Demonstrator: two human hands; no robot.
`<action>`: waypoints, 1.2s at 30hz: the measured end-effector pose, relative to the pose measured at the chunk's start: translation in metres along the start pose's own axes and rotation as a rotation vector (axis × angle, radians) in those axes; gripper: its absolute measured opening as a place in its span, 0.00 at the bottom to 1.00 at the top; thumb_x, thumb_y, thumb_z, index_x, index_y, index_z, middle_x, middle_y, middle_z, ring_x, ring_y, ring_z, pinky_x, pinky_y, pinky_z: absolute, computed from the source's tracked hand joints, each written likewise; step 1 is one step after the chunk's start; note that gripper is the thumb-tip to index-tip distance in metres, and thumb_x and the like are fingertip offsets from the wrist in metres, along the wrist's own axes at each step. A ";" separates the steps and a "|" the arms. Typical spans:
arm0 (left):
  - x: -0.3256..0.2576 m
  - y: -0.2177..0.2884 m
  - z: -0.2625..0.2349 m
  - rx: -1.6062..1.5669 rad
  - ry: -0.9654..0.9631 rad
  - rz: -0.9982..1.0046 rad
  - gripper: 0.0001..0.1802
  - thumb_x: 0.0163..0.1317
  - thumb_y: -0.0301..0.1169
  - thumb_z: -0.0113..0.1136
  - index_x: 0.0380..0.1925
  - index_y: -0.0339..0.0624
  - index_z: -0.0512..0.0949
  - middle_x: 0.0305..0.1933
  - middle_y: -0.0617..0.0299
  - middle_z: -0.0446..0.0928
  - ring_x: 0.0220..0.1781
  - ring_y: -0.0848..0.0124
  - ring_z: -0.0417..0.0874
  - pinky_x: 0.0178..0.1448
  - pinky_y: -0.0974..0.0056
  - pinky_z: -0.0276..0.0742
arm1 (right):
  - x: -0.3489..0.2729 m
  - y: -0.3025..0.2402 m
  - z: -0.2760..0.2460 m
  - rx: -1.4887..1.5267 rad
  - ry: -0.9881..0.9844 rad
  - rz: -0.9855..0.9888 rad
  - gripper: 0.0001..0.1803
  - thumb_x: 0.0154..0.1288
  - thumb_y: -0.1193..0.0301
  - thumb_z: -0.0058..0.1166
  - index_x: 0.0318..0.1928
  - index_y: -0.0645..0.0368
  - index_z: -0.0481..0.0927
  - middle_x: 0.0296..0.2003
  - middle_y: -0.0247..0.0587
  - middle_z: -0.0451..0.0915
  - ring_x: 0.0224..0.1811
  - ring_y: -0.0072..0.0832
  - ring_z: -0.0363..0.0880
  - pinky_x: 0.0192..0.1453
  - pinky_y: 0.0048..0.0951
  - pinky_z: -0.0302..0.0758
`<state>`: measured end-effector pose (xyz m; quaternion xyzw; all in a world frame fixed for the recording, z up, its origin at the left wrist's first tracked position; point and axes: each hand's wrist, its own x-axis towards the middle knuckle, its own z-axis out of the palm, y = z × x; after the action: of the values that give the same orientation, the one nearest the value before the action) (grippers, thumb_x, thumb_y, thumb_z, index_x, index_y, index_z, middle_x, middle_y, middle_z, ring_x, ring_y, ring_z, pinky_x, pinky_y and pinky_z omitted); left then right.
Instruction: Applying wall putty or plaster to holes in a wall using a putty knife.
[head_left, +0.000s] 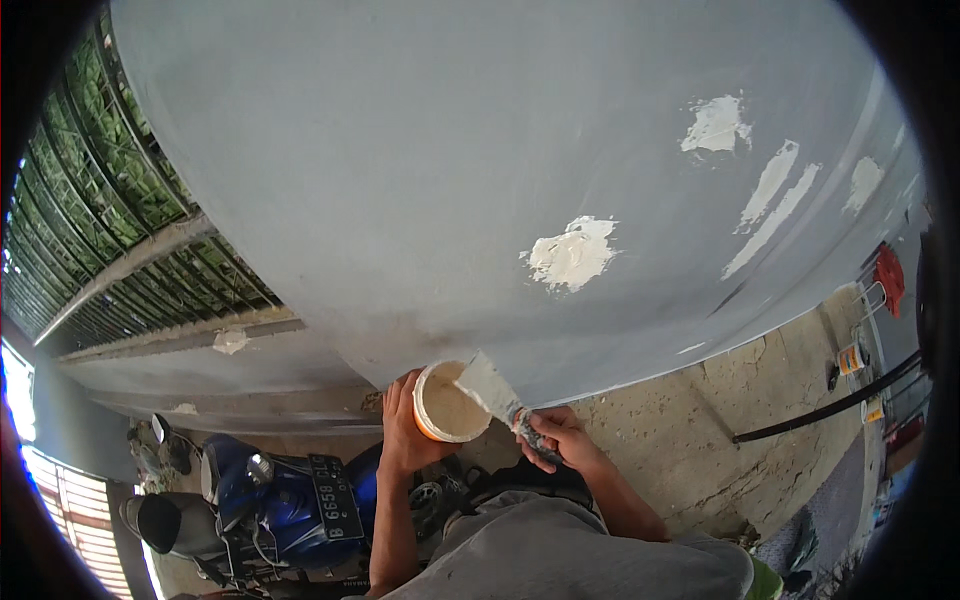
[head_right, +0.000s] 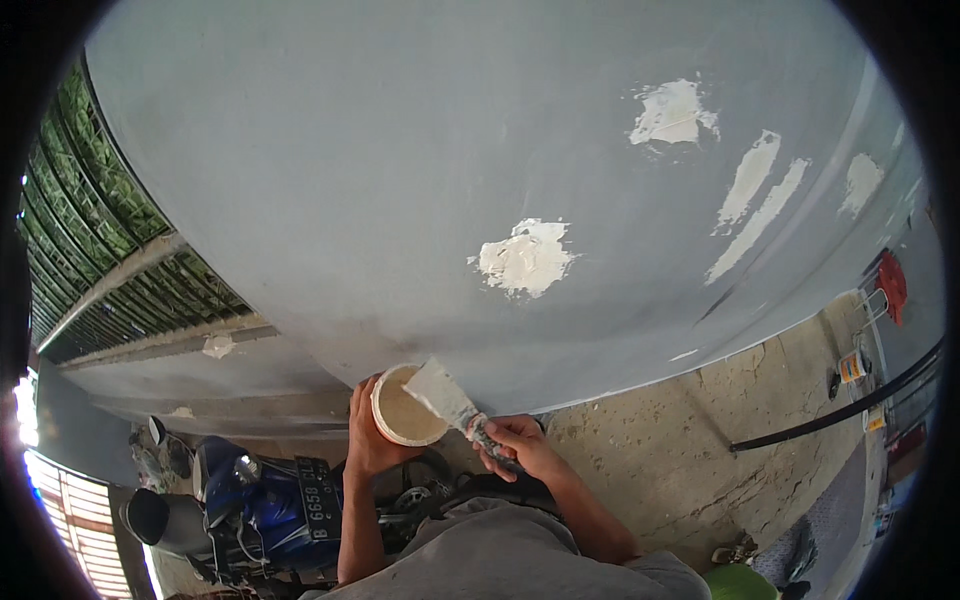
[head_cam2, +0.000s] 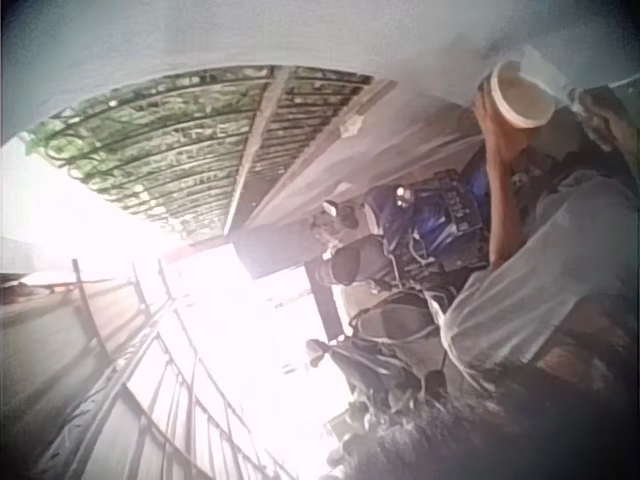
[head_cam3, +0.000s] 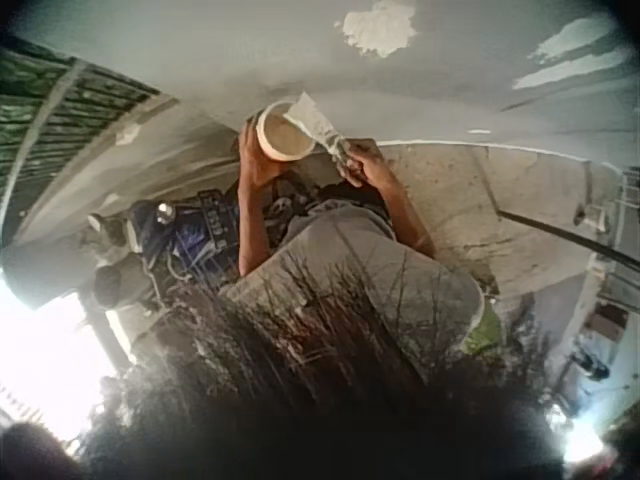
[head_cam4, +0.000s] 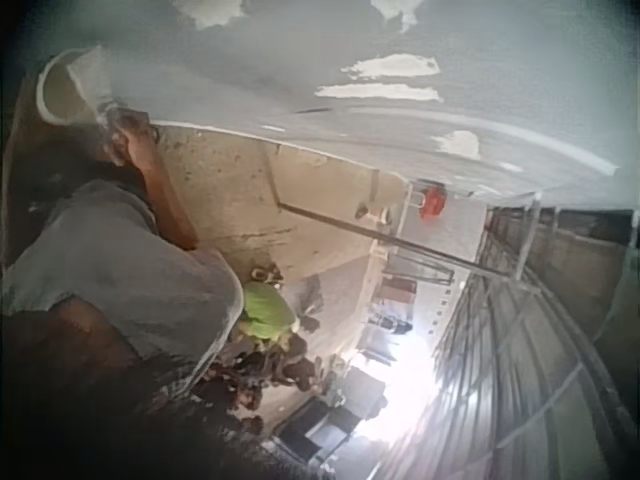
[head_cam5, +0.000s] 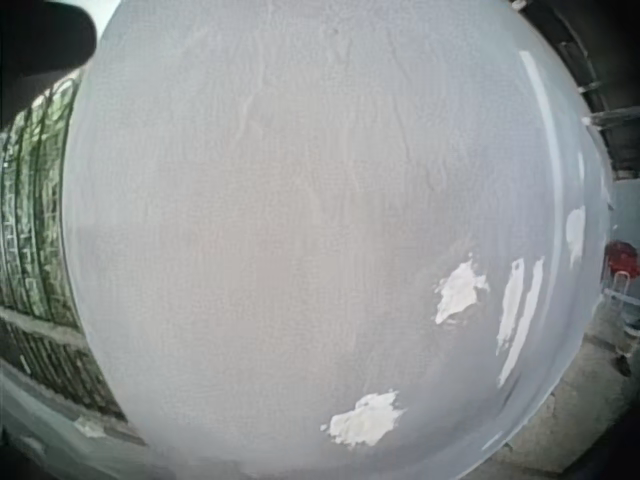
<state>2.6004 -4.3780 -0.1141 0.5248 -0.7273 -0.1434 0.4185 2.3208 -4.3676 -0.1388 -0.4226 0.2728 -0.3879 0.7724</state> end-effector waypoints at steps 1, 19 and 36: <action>0.001 0.002 -0.001 -0.013 0.002 0.037 0.55 0.27 0.40 0.87 0.64 0.43 0.73 0.64 0.55 0.75 0.65 0.50 0.73 0.67 0.46 0.68 | 0.002 0.003 0.002 0.001 -0.004 0.010 0.24 0.84 0.59 0.47 0.45 0.73 0.81 0.20 0.44 0.78 0.15 0.23 0.74 0.12 0.25 0.66; -0.009 0.000 -0.023 -0.080 0.180 0.007 0.56 0.25 0.37 0.89 0.63 0.37 0.75 0.64 0.49 0.77 0.67 0.50 0.76 0.70 0.47 0.74 | -0.035 -0.005 0.014 -0.049 0.033 0.295 0.22 0.82 0.61 0.52 0.42 0.73 0.83 0.19 0.35 0.74 0.15 0.18 0.70 0.15 0.23 0.64; -0.012 -0.005 -0.034 -0.129 0.276 -0.106 0.54 0.28 0.35 0.86 0.63 0.35 0.73 0.59 0.51 0.74 0.62 0.52 0.77 0.66 0.50 0.75 | -0.001 -0.037 0.046 -0.784 0.349 -0.315 0.17 0.75 0.68 0.61 0.58 0.62 0.85 0.31 0.34 0.77 0.33 0.17 0.75 0.30 0.21 0.69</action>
<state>2.6307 -4.3615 -0.1023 0.5490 -0.6234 -0.1383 0.5393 2.3407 -4.3592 -0.0838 -0.6476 0.4575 -0.4336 0.4282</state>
